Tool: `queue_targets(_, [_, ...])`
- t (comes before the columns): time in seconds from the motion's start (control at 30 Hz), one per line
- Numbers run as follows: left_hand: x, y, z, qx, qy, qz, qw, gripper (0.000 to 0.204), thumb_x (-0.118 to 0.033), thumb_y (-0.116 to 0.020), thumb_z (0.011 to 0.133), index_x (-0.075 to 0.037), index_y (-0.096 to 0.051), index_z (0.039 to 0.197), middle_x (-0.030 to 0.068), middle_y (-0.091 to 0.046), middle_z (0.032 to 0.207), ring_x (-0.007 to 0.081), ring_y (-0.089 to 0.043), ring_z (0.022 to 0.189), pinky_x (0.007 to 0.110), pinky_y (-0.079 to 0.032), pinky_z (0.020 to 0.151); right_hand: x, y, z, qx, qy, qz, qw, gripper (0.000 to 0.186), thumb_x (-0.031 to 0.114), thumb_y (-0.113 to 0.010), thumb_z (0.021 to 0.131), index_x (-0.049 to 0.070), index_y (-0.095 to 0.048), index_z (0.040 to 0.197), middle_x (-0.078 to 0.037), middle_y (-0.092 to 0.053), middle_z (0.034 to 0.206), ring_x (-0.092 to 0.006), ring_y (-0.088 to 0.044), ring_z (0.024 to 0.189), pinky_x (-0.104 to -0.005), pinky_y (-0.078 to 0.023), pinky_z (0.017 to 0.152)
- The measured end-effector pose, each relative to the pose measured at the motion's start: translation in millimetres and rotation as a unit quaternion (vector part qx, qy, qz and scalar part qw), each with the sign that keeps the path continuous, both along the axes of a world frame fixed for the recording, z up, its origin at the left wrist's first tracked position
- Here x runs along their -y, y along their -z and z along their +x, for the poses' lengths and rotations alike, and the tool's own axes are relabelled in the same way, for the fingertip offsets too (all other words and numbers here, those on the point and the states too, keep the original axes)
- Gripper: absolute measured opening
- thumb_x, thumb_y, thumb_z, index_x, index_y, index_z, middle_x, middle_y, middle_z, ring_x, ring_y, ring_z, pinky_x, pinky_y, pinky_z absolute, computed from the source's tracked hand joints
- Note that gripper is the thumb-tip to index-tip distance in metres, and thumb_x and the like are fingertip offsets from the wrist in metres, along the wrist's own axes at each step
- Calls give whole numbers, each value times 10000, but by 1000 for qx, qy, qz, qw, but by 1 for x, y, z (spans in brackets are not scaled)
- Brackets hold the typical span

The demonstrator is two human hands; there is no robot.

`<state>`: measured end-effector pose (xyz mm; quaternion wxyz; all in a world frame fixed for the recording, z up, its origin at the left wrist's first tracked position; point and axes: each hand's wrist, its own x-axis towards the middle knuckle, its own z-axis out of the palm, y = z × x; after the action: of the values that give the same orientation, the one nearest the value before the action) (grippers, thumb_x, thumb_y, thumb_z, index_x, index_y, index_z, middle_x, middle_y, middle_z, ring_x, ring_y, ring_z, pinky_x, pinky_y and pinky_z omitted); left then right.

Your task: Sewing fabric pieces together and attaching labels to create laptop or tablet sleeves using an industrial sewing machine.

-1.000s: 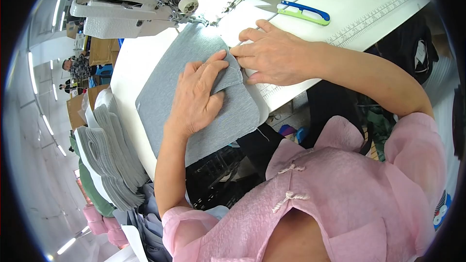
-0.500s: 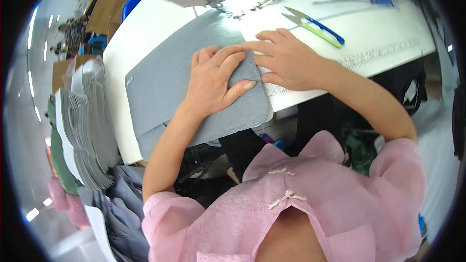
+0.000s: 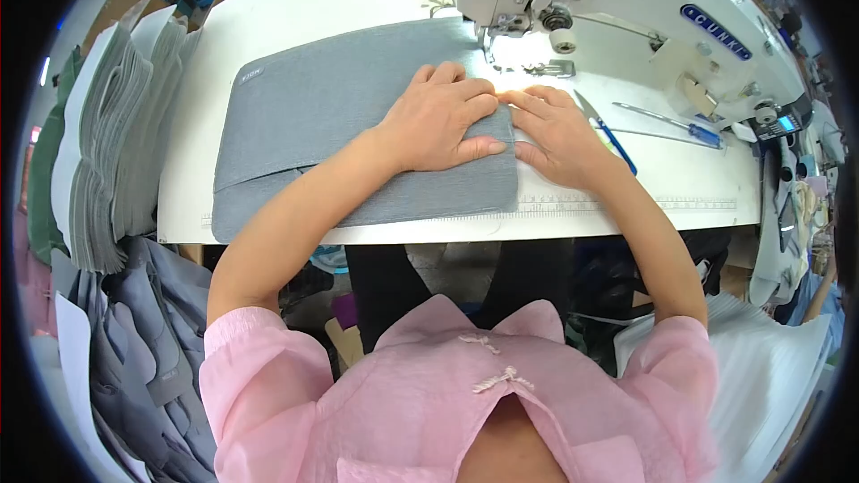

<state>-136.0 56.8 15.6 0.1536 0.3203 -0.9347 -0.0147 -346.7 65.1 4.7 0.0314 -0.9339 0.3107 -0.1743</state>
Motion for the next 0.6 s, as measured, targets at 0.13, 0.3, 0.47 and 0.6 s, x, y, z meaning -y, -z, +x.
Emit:
queue_targets(0.13, [12, 1, 3, -16, 14, -46, 999, 462, -482, -502, 772, -77, -551, 989, 44, -523, 1069, 257, -449, 966, 391, -343, 851, 9, 1, 0, -9, 4, 2, 1000, 297, 258, -572, 735, 49, -539, 944, -68, -477, 1181, -280, -430, 1066, -395, -332, 885])
queue_targets(0.3, [21, 2, 4, 0, 11, -44, 999, 436, -473, -491, 783, -85, -550, 975, 45, -522, 1065, 266, -442, 978, 385, -347, 857, 13, 5, 4, 20, 26, -12, 999, 301, 243, -564, 733, 29, -527, 942, -84, -459, 1196, -286, -415, 1078, -396, -319, 904])
queue_targets(0.47, [25, 1, 3, -2, 37, -40, 999, 431, -451, -503, 779, -78, -546, 991, 54, -519, 1086, 281, -442, 995, 401, -348, 863, -6, 10, -2, 22, 55, 19, 998, 433, 246, -567, 727, 11, -477, 1080, -126, -441, 1181, -297, -396, 1084, -405, -301, 925])
queue_targets(0.6, [23, 0, 2, -12, 55, -36, 998, 395, -314, -582, 747, -47, -535, 1035, 96, -525, 1085, 312, -460, 977, 386, -386, 844, -18, 16, -9, 80, 36, -30, 996, 473, 393, -554, 759, 29, -514, 1057, -110, -461, 1137, -263, -417, 1041, -375, -325, 869])
